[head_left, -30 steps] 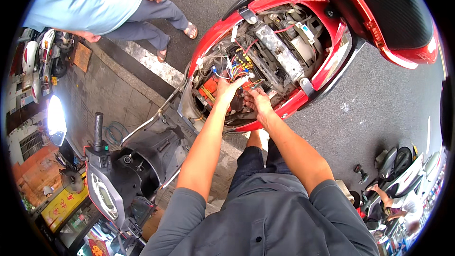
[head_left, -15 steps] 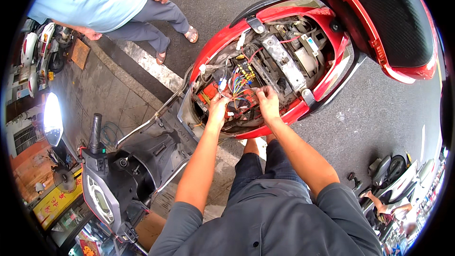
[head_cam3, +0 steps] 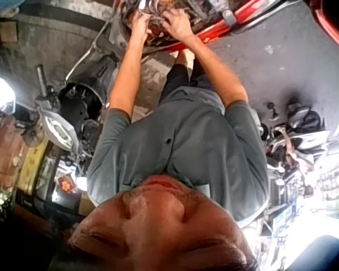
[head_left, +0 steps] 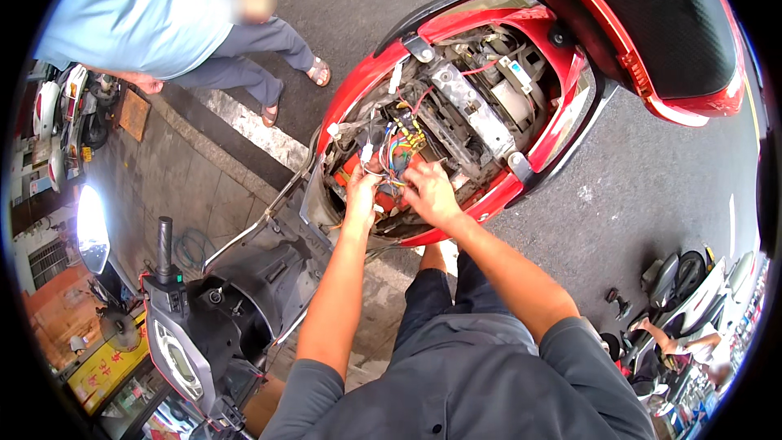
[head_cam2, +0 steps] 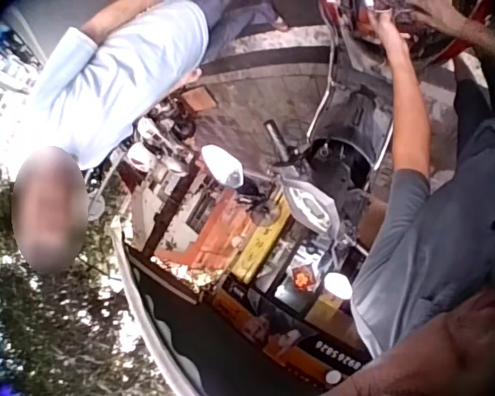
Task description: The person works on the internal wiring and battery compartment of a red scooter, connecting wires and arranging electrical components under the seat by hand.
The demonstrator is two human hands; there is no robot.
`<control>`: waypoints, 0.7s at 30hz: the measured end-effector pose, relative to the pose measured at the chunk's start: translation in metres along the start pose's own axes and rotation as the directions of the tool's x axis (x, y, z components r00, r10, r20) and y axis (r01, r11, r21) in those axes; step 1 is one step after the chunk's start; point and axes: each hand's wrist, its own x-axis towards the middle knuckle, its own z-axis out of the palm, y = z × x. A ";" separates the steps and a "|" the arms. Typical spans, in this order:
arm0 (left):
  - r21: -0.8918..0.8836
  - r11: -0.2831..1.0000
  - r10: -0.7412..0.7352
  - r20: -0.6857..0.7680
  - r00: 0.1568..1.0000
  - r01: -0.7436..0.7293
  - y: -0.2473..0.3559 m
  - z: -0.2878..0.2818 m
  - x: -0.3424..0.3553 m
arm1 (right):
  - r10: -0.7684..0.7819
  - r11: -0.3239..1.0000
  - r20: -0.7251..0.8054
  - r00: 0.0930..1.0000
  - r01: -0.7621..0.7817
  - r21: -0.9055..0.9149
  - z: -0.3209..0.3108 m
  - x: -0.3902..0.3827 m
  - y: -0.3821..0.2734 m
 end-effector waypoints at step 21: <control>0.010 0.999 -0.041 0.043 0.998 0.041 0.010 -0.003 0.006 | 0.064 0.975 0.008 0.998 -0.064 0.211 -0.003 -0.020 0.002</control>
